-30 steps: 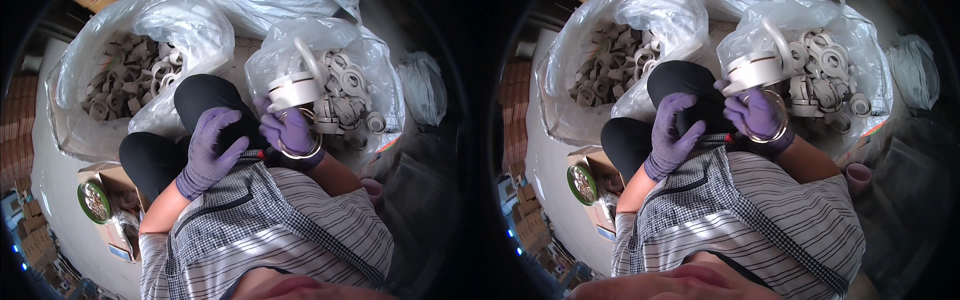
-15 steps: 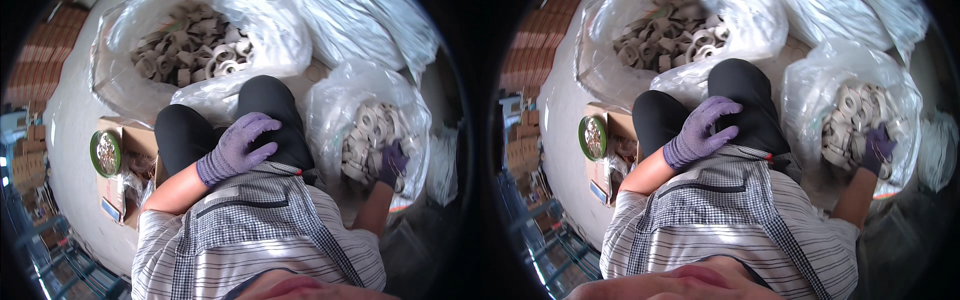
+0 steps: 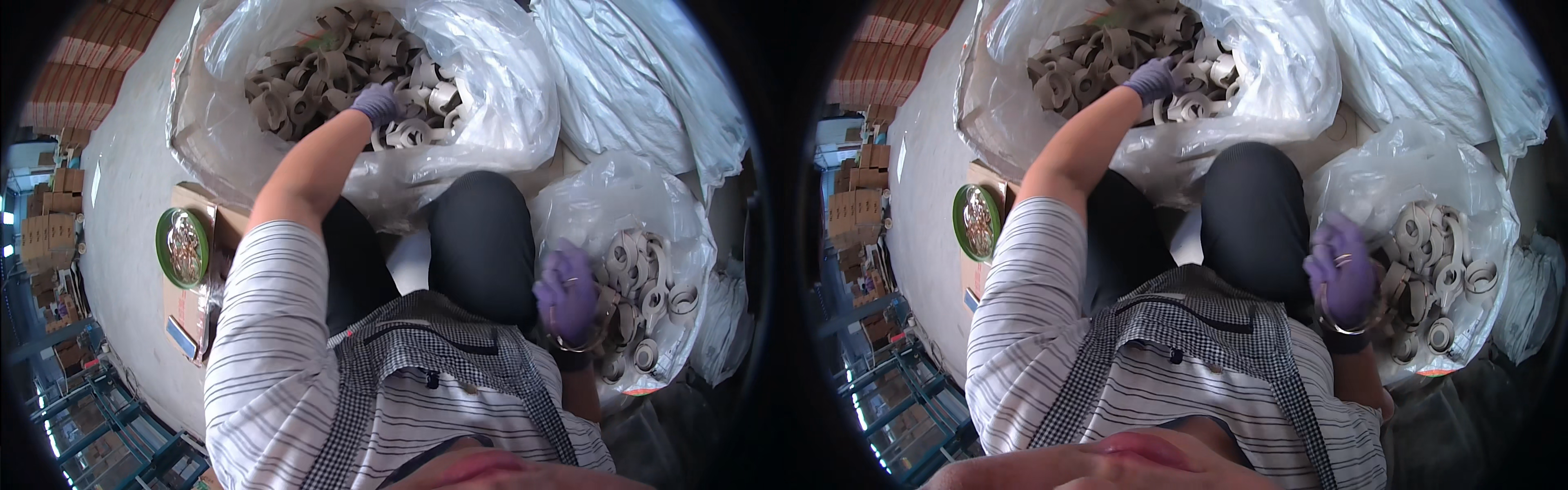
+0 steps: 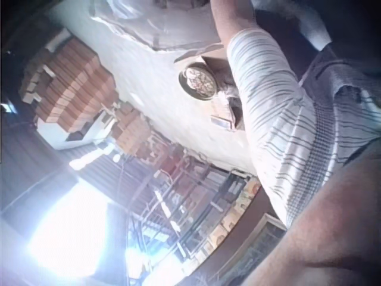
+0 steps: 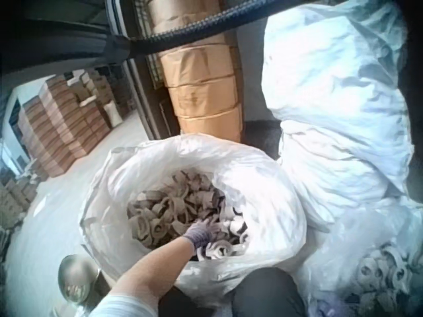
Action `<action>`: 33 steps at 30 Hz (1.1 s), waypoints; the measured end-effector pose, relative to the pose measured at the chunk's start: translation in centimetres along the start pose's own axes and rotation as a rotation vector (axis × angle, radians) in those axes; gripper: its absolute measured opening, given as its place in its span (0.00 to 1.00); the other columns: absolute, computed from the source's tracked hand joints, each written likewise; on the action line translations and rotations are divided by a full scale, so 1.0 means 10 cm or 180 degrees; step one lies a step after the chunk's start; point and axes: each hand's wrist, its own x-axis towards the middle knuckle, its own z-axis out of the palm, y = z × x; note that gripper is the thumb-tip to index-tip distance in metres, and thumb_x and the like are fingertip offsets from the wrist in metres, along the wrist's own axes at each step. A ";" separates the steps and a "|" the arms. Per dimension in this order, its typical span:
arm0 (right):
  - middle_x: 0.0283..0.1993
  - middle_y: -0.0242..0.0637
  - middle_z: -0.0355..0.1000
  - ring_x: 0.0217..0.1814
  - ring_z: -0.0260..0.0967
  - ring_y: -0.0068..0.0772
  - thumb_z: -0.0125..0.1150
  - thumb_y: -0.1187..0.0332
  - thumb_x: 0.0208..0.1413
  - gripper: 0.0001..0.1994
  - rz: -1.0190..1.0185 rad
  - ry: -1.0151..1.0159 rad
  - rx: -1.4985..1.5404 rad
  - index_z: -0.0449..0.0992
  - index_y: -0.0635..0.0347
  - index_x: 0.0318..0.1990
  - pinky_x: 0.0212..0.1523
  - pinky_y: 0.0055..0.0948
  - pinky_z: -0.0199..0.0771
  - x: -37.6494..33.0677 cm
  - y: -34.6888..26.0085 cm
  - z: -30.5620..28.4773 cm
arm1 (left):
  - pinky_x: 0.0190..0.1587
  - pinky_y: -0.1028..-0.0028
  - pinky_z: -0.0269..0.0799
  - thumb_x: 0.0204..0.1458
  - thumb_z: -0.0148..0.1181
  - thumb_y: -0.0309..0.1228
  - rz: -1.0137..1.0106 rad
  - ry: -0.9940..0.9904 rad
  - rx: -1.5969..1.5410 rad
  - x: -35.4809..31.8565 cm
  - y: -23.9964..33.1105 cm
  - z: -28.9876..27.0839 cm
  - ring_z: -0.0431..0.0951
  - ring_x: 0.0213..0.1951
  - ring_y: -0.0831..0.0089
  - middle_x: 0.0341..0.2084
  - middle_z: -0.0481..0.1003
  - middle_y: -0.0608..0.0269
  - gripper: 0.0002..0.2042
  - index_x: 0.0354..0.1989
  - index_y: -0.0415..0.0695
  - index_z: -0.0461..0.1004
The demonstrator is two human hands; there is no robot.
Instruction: The person sits on the floor and repeatedly picks up white plastic components and copper wire coils from a large bag. They insert the wire coils into the central opening of each plastic piece, then place the assembled units into a nearby cardboard box.
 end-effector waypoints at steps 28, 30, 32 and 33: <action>0.40 0.38 0.74 0.37 0.73 0.30 0.61 0.72 0.63 0.15 -0.1575 -0.0278 -0.3192 0.75 0.60 0.57 0.42 0.28 0.76 0.54 -0.51 1.12 | 0.63 0.64 0.67 0.65 0.51 0.31 0.1143 0.1360 -0.2858 -3.05 1.45 -0.03 0.73 0.58 0.58 0.54 0.74 0.45 0.21 0.65 0.34 0.69; 0.43 0.46 0.75 0.41 0.78 0.42 0.61 0.71 0.64 0.14 -0.1969 -0.0321 -0.3957 0.76 0.59 0.56 0.45 0.36 0.77 0.53 -0.43 1.21 | 0.62 0.59 0.64 0.58 0.59 0.30 0.1195 0.1880 -0.2183 -3.10 1.52 0.01 0.68 0.57 0.52 0.49 0.72 0.43 0.21 0.60 0.37 0.74; 0.41 0.41 0.74 0.38 0.74 0.31 0.60 0.72 0.65 0.14 -0.2262 -0.0287 -0.4200 0.76 0.59 0.57 0.43 0.30 0.76 0.54 -0.33 1.20 | 0.63 0.60 0.63 0.57 0.57 0.28 0.1539 0.2022 -0.2569 -3.18 1.53 0.02 0.68 0.59 0.54 0.53 0.69 0.43 0.17 0.54 0.37 0.77; 0.40 0.38 0.73 0.37 0.72 0.26 0.59 0.73 0.66 0.14 -0.2414 -0.0258 -0.4318 0.76 0.60 0.57 0.42 0.27 0.75 0.55 -0.28 1.19 | 0.64 0.60 0.63 0.56 0.57 0.27 0.1815 0.1970 -0.2938 -3.23 1.52 -0.02 0.68 0.59 0.54 0.55 0.68 0.43 0.16 0.52 0.37 0.77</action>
